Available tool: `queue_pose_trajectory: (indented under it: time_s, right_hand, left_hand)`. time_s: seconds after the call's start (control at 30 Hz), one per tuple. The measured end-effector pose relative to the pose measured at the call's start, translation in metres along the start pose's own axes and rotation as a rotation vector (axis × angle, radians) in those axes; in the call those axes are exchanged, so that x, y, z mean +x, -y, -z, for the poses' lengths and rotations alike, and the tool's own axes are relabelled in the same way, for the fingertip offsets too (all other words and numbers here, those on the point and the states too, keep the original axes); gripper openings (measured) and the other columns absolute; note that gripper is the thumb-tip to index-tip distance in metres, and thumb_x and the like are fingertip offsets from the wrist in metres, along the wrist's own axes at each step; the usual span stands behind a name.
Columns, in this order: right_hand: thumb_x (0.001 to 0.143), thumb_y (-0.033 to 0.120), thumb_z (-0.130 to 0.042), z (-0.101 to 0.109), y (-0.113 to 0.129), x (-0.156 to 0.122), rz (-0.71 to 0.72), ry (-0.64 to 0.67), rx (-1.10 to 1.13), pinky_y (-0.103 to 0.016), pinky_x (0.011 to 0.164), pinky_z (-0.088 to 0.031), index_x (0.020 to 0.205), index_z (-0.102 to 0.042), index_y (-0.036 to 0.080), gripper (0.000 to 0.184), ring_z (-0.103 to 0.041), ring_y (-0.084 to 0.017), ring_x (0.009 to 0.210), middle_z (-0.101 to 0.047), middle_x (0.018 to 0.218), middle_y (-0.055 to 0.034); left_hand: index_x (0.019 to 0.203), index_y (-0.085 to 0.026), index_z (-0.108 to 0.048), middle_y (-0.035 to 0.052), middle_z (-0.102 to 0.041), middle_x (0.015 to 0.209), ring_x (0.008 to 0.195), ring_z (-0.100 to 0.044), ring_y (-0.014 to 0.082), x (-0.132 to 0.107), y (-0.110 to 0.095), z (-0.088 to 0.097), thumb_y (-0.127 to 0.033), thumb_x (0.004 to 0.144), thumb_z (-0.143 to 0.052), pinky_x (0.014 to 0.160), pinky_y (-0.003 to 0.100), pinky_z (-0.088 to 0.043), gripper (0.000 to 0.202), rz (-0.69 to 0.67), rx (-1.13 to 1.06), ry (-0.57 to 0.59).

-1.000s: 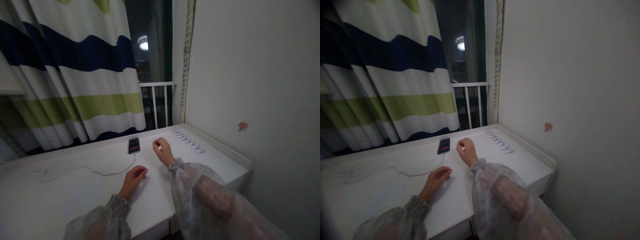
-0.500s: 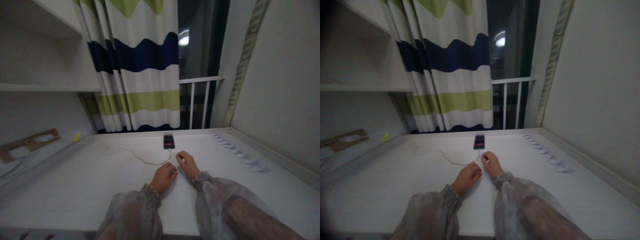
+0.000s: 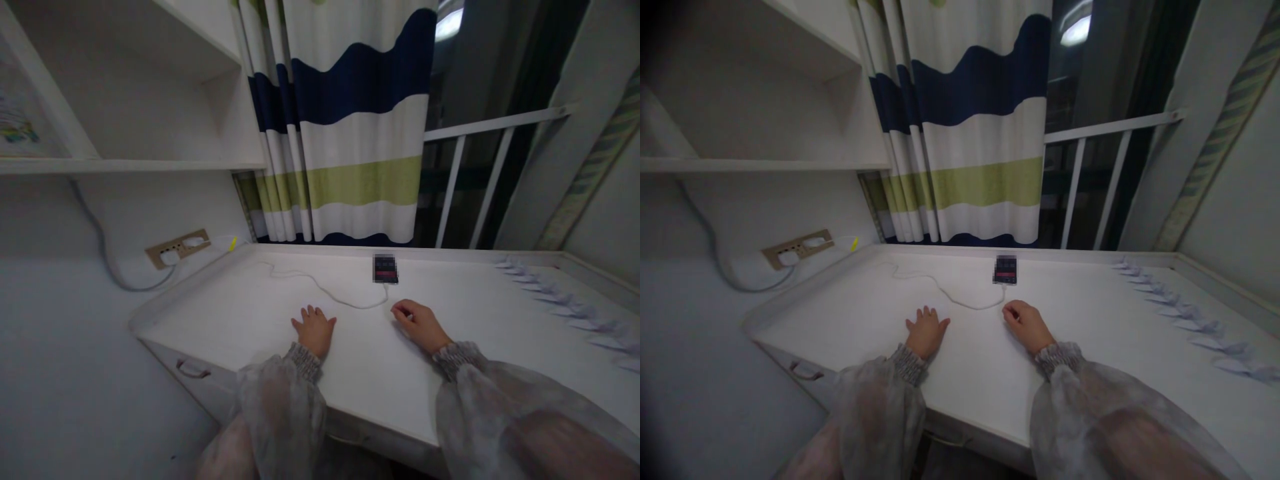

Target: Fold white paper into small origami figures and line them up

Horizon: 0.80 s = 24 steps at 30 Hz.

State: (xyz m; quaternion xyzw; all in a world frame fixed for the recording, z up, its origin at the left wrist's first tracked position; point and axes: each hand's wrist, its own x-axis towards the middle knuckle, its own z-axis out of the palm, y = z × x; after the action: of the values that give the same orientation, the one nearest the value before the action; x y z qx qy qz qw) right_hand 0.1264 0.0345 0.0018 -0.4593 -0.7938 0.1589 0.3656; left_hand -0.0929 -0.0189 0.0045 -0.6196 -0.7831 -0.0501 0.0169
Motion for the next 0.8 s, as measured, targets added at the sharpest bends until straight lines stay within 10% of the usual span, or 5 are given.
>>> queue_pose_trajectory:
  time_s: [0.5, 0.8]
  right_hand:
    - [0.078, 0.021, -0.041, -0.015, 0.018, -0.009, 0.236, 0.193, -0.11, -0.029, 0.067, -0.044, 0.075, -0.061, 0.014, 0.022, -0.054, -0.017, 0.07, -0.061, 0.073, -0.007]
    - [0.081, 0.031, -0.046, -0.042, 0.028, -0.002, 0.579, 0.308, -0.172, -0.039, 0.09, -0.037, 0.111, -0.054, 0.017, 0.035, -0.047, -0.023, 0.109, -0.053, 0.118, -0.013]
  left_hand:
    - [0.098, -0.011, -0.056, 0.0168, -0.057, 0.104, 0.101, -0.05, 0.0248, -0.014, -0.011, 0.001, -0.024, 0.085, -0.025, 0.085, 0.042, -0.037, 0.035, -0.317, -0.053, -0.042]
    - [0.073, -0.015, -0.056, 0.0067, -0.059, 0.065, 0.062, -0.054, 0.0156, 0.0, 0.005, 0.009, -0.029, 0.085, -0.024, 0.058, 0.025, -0.034, 0.037, -0.052, -0.509, -0.184]
